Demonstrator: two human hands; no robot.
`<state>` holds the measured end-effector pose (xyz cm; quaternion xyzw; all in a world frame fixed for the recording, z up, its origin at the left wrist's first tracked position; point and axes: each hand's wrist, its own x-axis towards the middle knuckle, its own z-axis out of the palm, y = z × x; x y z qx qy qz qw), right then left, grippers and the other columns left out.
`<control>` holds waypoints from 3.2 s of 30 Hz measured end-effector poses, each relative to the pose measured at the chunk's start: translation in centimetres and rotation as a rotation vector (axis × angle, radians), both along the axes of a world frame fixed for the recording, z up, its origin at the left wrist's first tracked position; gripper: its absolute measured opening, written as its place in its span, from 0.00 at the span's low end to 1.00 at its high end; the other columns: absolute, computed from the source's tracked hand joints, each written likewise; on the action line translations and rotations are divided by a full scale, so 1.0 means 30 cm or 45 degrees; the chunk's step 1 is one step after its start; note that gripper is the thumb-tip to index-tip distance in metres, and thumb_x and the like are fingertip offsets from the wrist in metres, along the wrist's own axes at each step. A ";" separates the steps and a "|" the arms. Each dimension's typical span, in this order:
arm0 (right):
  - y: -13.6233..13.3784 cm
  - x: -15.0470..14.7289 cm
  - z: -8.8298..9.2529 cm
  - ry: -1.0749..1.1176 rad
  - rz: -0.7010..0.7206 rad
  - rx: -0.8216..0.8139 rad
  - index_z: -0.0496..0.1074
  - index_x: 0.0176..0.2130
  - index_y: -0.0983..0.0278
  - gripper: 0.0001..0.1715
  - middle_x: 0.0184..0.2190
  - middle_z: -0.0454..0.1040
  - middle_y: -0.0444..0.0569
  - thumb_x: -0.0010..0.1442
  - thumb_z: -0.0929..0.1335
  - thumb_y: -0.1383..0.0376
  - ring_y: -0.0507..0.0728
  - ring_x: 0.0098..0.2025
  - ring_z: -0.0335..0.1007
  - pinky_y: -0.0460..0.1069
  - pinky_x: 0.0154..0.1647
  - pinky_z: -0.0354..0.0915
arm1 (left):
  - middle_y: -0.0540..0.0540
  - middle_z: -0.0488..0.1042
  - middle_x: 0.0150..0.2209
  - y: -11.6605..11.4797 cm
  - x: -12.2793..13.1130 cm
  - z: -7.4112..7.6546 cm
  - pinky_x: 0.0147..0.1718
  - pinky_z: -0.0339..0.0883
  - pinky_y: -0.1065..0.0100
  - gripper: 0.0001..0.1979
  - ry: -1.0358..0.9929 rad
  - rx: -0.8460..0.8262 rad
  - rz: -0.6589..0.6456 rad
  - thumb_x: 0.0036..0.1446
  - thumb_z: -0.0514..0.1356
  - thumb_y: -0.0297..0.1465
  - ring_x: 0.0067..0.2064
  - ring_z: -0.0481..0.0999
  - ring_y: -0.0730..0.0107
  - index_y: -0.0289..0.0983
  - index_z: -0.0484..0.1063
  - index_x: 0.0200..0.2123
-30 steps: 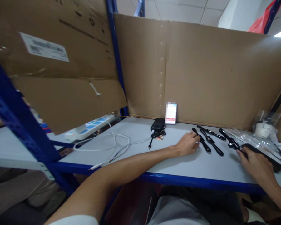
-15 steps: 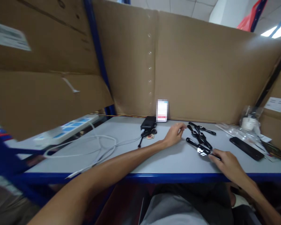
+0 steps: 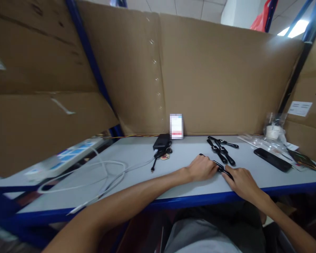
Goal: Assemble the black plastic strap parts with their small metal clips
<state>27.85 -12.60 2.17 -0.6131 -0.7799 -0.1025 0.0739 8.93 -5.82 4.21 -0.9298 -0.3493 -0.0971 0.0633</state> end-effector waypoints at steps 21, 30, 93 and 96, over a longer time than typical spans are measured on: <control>0.006 -0.007 -0.011 -0.022 -0.008 0.004 0.73 0.48 0.63 0.17 0.34 0.82 0.54 0.73 0.60 0.59 0.64 0.37 0.81 0.50 0.33 0.61 | 0.51 0.77 0.26 0.045 -0.058 -0.023 0.29 0.58 0.71 0.09 -0.279 -0.093 -0.386 0.64 0.58 0.30 0.29 0.76 0.70 0.40 0.76 0.45; -0.024 -0.032 0.031 -0.027 -0.053 -0.080 0.72 0.53 0.63 0.20 0.38 0.82 0.56 0.73 0.59 0.57 0.64 0.42 0.80 0.51 0.40 0.63 | 0.53 0.69 0.20 0.094 -0.088 -0.044 0.27 0.56 0.71 0.10 -0.379 -0.152 -0.513 0.65 0.56 0.33 0.23 0.68 0.73 0.38 0.75 0.34; -0.021 -0.032 0.028 -0.031 -0.066 -0.093 0.71 0.53 0.63 0.20 0.38 0.82 0.57 0.73 0.58 0.58 0.66 0.42 0.80 0.52 0.40 0.64 | 0.50 0.73 0.21 0.092 -0.087 -0.062 0.27 0.59 0.69 0.14 -0.342 0.103 -0.506 0.68 0.54 0.38 0.24 0.71 0.70 0.37 0.77 0.43; -0.021 -0.032 0.027 -0.033 -0.066 -0.087 0.71 0.53 0.63 0.20 0.38 0.82 0.57 0.73 0.58 0.57 0.66 0.42 0.80 0.52 0.40 0.64 | 0.50 0.71 0.19 0.093 -0.087 -0.063 0.26 0.58 0.68 0.15 -0.350 0.108 -0.441 0.67 0.55 0.40 0.23 0.71 0.70 0.37 0.77 0.36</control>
